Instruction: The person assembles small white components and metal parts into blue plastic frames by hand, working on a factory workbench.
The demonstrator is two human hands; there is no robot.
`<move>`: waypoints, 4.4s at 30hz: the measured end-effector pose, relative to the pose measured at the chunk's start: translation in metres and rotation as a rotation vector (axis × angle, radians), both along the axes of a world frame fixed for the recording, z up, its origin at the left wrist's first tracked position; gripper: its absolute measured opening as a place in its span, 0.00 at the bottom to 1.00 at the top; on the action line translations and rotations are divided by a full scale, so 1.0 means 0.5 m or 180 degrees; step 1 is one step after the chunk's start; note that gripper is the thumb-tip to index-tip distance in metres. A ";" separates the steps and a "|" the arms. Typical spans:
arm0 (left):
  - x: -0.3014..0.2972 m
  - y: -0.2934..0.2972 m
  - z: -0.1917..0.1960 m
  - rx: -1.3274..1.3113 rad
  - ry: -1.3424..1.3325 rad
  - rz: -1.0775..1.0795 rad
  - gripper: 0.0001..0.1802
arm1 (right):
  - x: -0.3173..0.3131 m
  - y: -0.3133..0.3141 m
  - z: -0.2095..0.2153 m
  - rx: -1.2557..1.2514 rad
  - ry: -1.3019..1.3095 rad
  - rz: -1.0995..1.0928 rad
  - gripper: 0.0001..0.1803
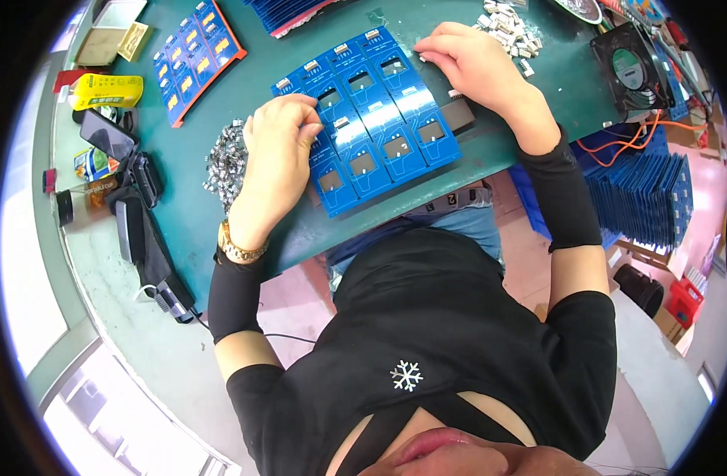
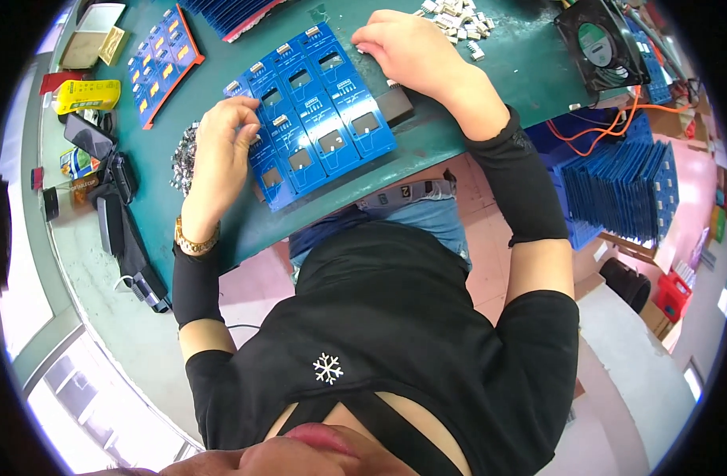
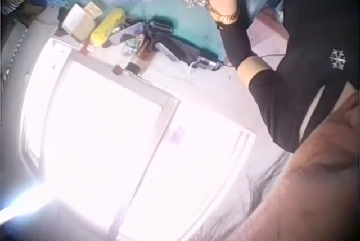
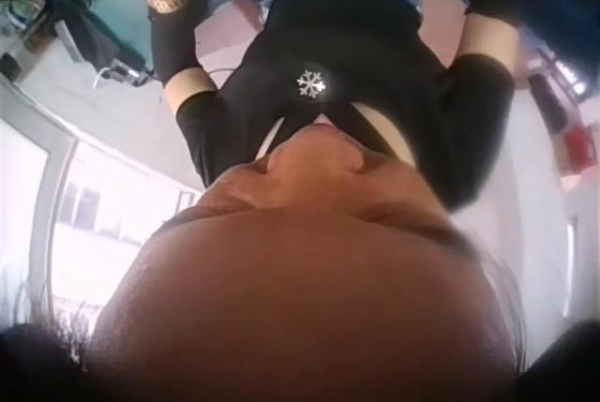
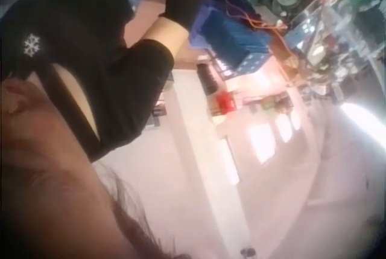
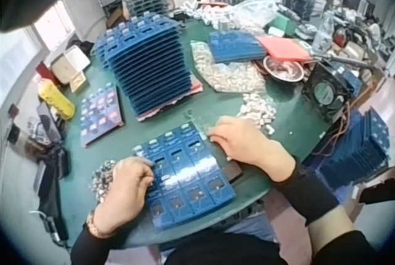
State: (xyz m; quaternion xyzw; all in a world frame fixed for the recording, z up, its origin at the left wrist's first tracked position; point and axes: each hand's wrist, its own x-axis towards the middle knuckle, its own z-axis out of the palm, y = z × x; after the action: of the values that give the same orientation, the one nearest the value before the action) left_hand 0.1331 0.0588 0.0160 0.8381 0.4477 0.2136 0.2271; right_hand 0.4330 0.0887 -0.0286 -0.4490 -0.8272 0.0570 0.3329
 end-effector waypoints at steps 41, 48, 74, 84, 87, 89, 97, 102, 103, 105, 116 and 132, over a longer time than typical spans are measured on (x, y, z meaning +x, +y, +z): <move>0.041 -0.020 0.027 0.0542 0.1334 -0.0022 0.03 | -0.004 -0.023 0.021 0.0211 0.0506 0.0220 0.06; 0.040 -0.018 0.026 0.0426 0.1274 0.0017 0.03 | 0.000 -0.023 0.022 0.0045 0.0439 0.0371 0.07; 0.030 -0.009 0.021 0.0481 0.1218 -0.0095 0.02 | -0.004 -0.023 0.026 -0.0055 0.0394 0.0577 0.06; 0.029 -0.012 0.014 0.0598 0.1135 -0.0108 0.03 | -0.005 -0.025 0.028 -0.0237 0.0310 0.0500 0.06; 0.032 -0.009 0.014 0.0630 0.1170 -0.0090 0.02 | -0.001 -0.020 0.032 -0.0320 0.0273 0.0606 0.06; 0.029 -0.011 0.013 0.0653 0.1173 -0.0075 0.02 | 0.000 -0.020 0.035 -0.0454 0.0196 0.0667 0.06; 0.031 -0.017 0.009 0.0786 0.1273 -0.0038 0.03 | -0.010 -0.024 0.045 -0.0409 0.0747 0.0699 0.08; 0.041 -0.027 0.014 0.0906 0.1526 0.0033 0.03 | -0.055 -0.031 0.055 -0.0837 0.1091 0.1146 0.06; 0.044 -0.028 0.019 0.0890 0.1563 0.0035 0.03 | -0.067 -0.032 0.053 -0.0954 0.1056 0.1118 0.06; 0.048 -0.031 0.021 0.0874 0.1593 0.0044 0.03 | -0.085 -0.032 0.045 -0.1073 0.1012 0.1095 0.05; 0.023 -0.052 -0.006 0.0932 0.0965 0.0276 0.13 | -0.112 -0.024 0.044 -0.0954 0.0355 0.0844 0.05; -0.109 -0.006 -0.019 0.0336 0.1180 0.1310 0.08 | -0.126 -0.026 0.060 -0.1083 0.0165 0.0688 0.06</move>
State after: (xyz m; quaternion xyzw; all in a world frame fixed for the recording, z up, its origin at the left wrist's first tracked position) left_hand 0.0784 0.0558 0.0063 0.7650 0.6306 0.1213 0.0492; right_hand 0.3702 0.0756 0.0012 -0.4058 -0.8402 0.2429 0.2654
